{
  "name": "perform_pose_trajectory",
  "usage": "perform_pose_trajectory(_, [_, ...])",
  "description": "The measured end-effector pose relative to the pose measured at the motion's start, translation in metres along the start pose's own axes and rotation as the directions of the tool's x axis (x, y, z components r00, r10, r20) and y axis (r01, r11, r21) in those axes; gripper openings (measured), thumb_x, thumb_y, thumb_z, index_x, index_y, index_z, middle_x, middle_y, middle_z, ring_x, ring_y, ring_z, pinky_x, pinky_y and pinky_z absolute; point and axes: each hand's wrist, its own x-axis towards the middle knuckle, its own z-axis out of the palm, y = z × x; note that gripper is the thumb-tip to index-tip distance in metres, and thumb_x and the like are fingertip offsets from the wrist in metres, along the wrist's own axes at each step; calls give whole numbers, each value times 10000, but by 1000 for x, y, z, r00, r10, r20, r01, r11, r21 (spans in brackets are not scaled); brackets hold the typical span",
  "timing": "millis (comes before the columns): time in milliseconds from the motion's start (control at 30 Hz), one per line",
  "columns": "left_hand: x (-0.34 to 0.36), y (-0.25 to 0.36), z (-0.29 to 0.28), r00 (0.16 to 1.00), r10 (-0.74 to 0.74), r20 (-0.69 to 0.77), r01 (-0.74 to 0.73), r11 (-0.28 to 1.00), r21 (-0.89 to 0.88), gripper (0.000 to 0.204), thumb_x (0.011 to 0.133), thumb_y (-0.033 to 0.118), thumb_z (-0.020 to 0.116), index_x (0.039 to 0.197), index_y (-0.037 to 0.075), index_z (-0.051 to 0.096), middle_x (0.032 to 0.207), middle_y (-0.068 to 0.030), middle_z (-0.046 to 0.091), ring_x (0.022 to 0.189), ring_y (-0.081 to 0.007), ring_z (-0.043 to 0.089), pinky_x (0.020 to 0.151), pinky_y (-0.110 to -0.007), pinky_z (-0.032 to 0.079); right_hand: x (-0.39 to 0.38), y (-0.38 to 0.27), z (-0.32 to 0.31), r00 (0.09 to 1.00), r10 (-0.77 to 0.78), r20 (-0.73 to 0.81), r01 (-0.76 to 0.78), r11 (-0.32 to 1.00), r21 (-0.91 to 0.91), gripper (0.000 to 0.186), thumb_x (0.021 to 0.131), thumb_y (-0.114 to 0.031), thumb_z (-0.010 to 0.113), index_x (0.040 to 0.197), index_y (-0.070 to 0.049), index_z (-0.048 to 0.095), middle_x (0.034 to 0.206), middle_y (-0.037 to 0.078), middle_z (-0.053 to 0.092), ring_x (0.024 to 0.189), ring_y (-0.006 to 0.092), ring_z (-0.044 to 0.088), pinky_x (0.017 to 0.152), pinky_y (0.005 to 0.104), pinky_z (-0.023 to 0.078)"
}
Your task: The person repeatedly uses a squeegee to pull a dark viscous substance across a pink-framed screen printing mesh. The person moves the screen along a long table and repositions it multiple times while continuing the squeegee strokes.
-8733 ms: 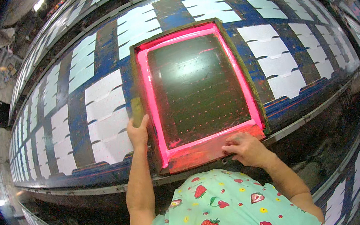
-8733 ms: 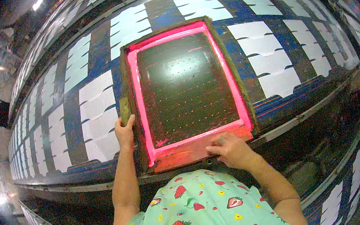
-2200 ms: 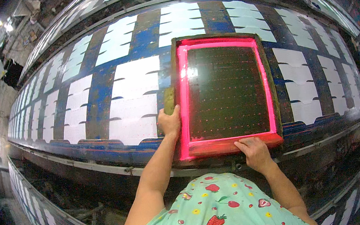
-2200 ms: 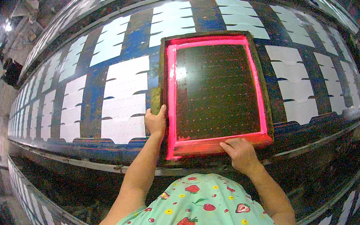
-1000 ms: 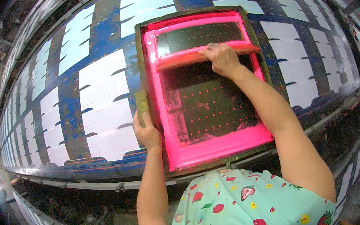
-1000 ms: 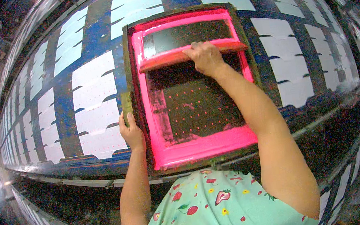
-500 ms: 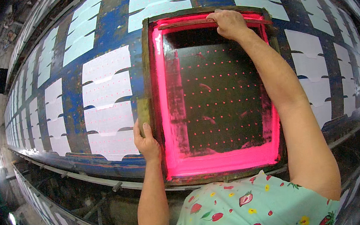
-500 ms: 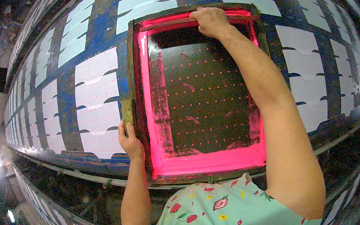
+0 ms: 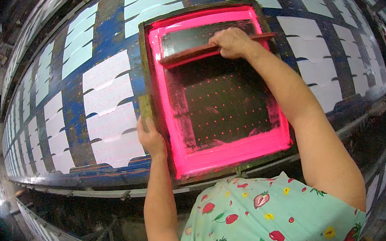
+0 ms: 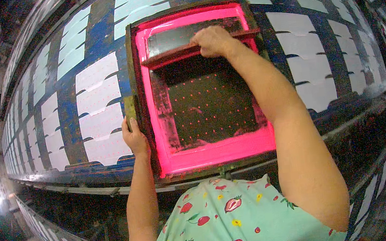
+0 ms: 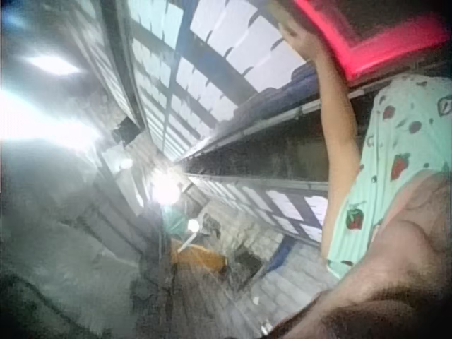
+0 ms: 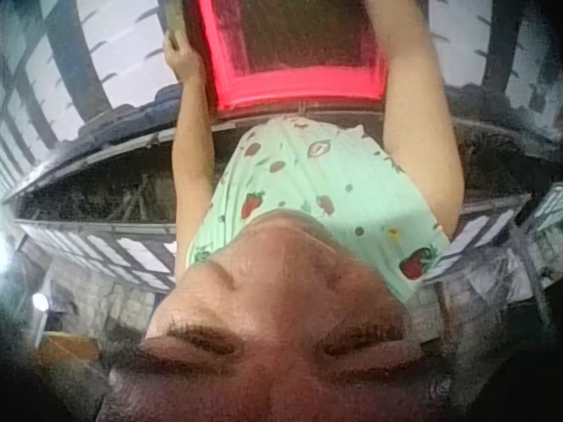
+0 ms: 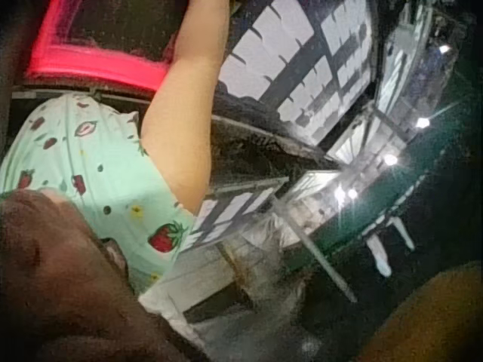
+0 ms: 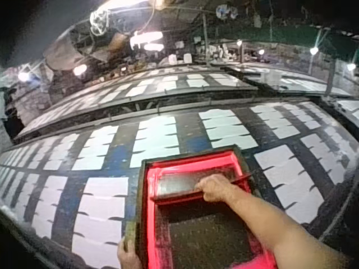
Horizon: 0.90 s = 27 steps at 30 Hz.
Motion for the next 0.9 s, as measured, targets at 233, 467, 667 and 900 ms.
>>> perform_pose_trajectory(233, [4,-4,-1,998,61,-3,-61,993,105,420,1119,287,645,1398,-24,687,1280,-217,763,1178,-359,719,1032,-436,536,-131,-94,19,1000,-3,-27,4,1000,21,370,823,-97,721,1158,-217,825,1075,115,797,1039,354,788,913,508,646])
perform_pose_trajectory(467, [9,-21,5,982,176,-73,-157,965,209,501,1087,377,671,1446,26,684,1380,-239,733,1283,-439,681,1112,-502,518,-247,-183,45,999,7,-47,-3,996,91,394,796,-83,777,1163,-220,818,1047,99,765,1019,345,778,878,501,650])
perform_pose_trajectory(667, [6,-4,3,983,182,-36,-175,975,137,683,986,445,806,1451,-31,651,1380,-286,718,1281,-461,678,1104,-525,521,-313,-233,59,996,-1,-87,9,996,94,393,755,-63,802,1136,-159,797,1032,108,744,1010,350,757,873,495,628])
perform_pose_trajectory(900, [-11,17,-5,999,31,-23,-23,958,284,685,920,447,863,1428,26,680,1346,-264,748,1253,-450,712,1074,-525,543,-349,-258,73,968,30,-250,-3,994,109,500,835,-509,851,1108,-96,777,1088,150,737,1069,357,714,951,508,585])
